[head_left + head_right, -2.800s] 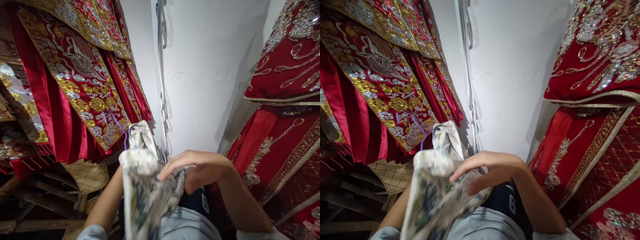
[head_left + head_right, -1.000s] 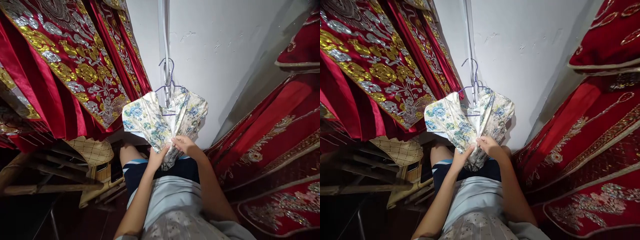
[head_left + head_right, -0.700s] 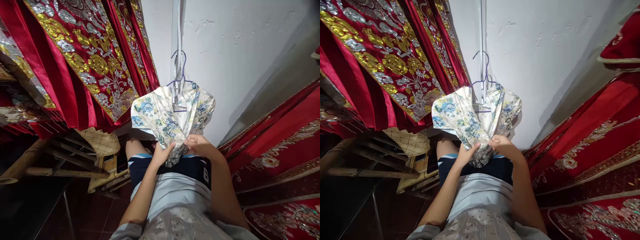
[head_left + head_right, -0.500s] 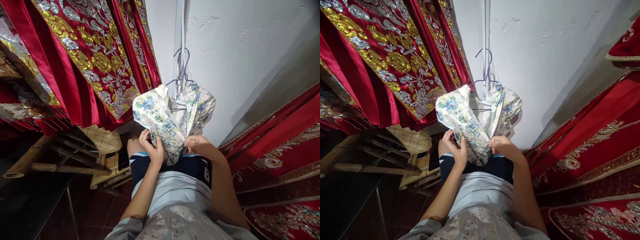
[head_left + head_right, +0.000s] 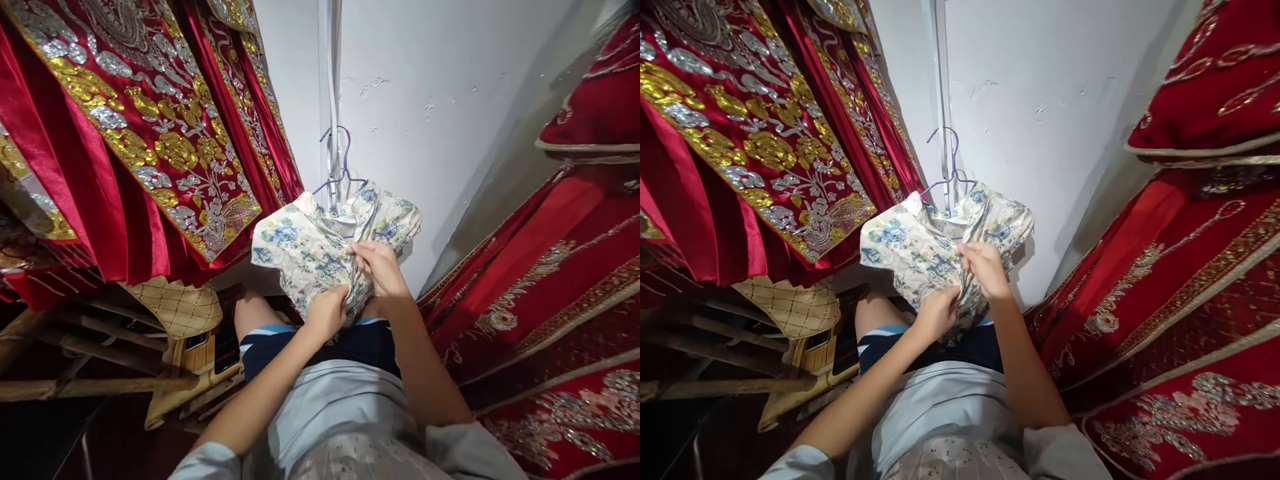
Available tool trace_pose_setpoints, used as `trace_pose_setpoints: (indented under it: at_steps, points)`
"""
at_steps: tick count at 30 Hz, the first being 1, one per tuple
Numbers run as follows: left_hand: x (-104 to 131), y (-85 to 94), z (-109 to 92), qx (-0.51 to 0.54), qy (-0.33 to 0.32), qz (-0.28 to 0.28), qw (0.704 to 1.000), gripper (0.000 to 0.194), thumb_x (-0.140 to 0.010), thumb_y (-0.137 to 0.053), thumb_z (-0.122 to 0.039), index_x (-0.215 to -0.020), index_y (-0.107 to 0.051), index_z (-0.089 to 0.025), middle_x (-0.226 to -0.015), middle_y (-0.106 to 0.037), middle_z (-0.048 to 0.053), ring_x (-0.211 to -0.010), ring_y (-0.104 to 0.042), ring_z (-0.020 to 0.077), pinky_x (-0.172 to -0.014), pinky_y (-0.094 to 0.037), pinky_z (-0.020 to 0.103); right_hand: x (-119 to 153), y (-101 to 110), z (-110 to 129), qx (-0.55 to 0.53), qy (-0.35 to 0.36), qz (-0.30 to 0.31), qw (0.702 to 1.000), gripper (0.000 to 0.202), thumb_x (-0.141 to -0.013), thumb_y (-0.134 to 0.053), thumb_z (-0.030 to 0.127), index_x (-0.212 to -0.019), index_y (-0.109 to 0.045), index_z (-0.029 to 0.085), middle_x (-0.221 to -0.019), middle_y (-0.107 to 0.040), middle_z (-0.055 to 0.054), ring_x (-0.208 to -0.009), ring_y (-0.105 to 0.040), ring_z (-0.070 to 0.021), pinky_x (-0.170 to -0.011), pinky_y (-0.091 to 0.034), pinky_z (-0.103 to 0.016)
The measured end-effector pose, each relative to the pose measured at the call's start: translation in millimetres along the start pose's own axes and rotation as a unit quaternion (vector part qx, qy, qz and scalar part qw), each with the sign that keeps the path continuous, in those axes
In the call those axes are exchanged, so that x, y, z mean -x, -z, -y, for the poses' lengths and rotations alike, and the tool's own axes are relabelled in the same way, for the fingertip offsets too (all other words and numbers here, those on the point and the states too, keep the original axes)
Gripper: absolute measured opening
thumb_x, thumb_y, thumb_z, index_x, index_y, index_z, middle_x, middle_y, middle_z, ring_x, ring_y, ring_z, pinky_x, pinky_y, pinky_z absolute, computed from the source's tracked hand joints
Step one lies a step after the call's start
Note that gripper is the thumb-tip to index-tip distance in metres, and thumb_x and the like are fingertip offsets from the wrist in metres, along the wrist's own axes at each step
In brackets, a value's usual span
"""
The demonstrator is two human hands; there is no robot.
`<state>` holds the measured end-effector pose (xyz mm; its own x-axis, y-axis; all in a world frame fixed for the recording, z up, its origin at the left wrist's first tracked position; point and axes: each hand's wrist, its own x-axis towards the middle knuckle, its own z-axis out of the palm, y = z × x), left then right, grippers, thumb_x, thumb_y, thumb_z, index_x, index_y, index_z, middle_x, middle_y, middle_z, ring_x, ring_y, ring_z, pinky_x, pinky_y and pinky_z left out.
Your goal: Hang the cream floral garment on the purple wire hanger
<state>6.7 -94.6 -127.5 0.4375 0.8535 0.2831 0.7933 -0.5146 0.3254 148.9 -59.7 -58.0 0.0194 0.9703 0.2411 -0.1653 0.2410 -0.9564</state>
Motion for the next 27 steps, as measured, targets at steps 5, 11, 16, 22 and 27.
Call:
trace_pose_setpoints:
  at_steps: [5, 11, 16, 22, 27]
  points:
    - [-5.3, 15.8, 4.1, -0.126, 0.005, 0.115, 0.985, 0.031, -0.077, -0.052, 0.0, -0.101, -0.063, -0.018, -0.098, -0.071, 0.016, -0.088, -0.069, 0.0308, -0.074, -0.046, 0.035, -47.5, -28.2, 42.9, -0.071, 0.081, -0.038, 0.993, 0.033, -0.076, -0.075, 0.046, -0.072, -0.066, 0.015, -0.048, -0.046, 0.006, -0.04, -0.027, -0.0046, -0.04, -0.017, -0.024]
    - [-28.1, 61.8, 15.0, 0.009, -0.036, 0.001, 0.999, 0.016, -0.09, -0.058, -0.023, -0.103, -0.067, -0.02, -0.089, -0.071, 0.011, -0.083, -0.067, 0.0278, -0.075, -0.047, 0.034, -31.8, -36.1, 40.8, -0.046, 0.111, -0.022, 0.992, 0.029, -0.083, -0.069, 0.045, -0.077, -0.065, 0.018, -0.05, -0.049, 0.005, -0.043, -0.036, -0.0065, -0.043, -0.025, -0.022]
    - [-62.0, 127.0, 8.2, 0.141, -0.131, -0.256, 0.947, 0.035, -0.097, -0.051, -0.029, -0.132, -0.057, -0.022, -0.103, -0.069, 0.007, -0.092, -0.063, 0.0232, -0.088, -0.044, 0.034, -15.8, -30.8, 29.6, -0.06, 0.099, -0.019, 0.993, 0.029, -0.086, -0.065, 0.048, -0.079, -0.062, 0.02, -0.051, -0.046, 0.007, -0.044, -0.034, -0.0069, -0.044, -0.025, -0.022]
    - [-86.8, 151.3, -1.3, 0.019, -0.175, -0.29, 0.94, 0.021, -0.099, -0.05, -0.032, -0.092, -0.064, -0.018, -0.095, -0.067, 0.008, -0.098, -0.056, 0.0242, -0.093, -0.04, 0.038, -31.7, -29.4, 28.7, -0.037, 0.134, -0.014, 0.99, 0.032, -0.082, -0.07, 0.051, -0.078, -0.06, 0.021, -0.051, -0.038, 0.008, -0.046, -0.03, -0.0086, -0.046, -0.023, -0.024]
    - [-93.7, 142.1, 32.3, 0.104, -0.08, -0.46, 0.878, 0.015, -0.097, -0.056, -0.028, -0.089, -0.064, -0.017, -0.095, -0.067, 0.004, -0.106, -0.056, 0.0216, -0.099, -0.039, 0.038, -32.4, -33.2, 6.6, 0.07, 0.125, -0.035, 0.989, 0.029, -0.081, -0.069, 0.041, -0.066, -0.054, 0.021, -0.054, -0.042, 0.005, -0.049, -0.031, -0.01, -0.049, -0.024, -0.025]
